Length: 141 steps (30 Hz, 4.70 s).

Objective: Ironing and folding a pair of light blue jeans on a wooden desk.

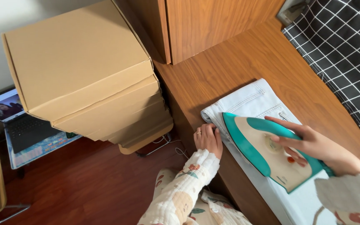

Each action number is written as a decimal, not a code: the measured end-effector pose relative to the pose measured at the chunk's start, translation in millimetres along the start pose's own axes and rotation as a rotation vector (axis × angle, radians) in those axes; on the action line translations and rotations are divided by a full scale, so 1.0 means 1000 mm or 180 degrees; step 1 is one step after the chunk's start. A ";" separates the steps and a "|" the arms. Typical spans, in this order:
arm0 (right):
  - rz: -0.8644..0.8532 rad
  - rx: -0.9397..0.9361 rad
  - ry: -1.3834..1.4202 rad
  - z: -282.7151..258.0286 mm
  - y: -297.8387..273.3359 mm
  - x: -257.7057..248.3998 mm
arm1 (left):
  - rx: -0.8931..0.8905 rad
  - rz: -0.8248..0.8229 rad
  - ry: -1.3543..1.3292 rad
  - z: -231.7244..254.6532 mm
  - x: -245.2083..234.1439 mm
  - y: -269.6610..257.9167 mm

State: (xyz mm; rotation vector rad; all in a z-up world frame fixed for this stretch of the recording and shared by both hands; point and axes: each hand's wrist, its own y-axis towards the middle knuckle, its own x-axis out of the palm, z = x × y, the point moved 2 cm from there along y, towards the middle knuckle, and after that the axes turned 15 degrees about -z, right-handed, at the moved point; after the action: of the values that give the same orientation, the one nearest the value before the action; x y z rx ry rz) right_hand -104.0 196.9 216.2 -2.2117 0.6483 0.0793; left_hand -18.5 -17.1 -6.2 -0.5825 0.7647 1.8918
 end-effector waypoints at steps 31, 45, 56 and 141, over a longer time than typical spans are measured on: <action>0.0536 0.0000 0.0169 0.042 -0.038 0.013 | 0.0358 0.0410 -0.0427 -0.005 0.003 0.000; 0.0772 -0.0443 -0.0378 -0.039 0.092 -0.035 | 0.1670 0.0043 0.0257 0.036 -0.002 -0.019; 0.0844 0.0172 -0.0197 -0.036 0.026 -0.005 | 0.1829 0.0062 0.0417 0.028 -0.008 -0.019; 0.0357 0.0377 -0.0426 -0.046 0.094 -0.038 | 0.0993 -0.0455 0.0467 -0.025 -0.028 0.024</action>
State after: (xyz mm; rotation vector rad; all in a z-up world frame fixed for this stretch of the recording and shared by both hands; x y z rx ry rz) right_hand -189.3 128.7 191.7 -2.0364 0.6846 0.2384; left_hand -27.0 -60.2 2.0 -0.5656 1.0615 1.5717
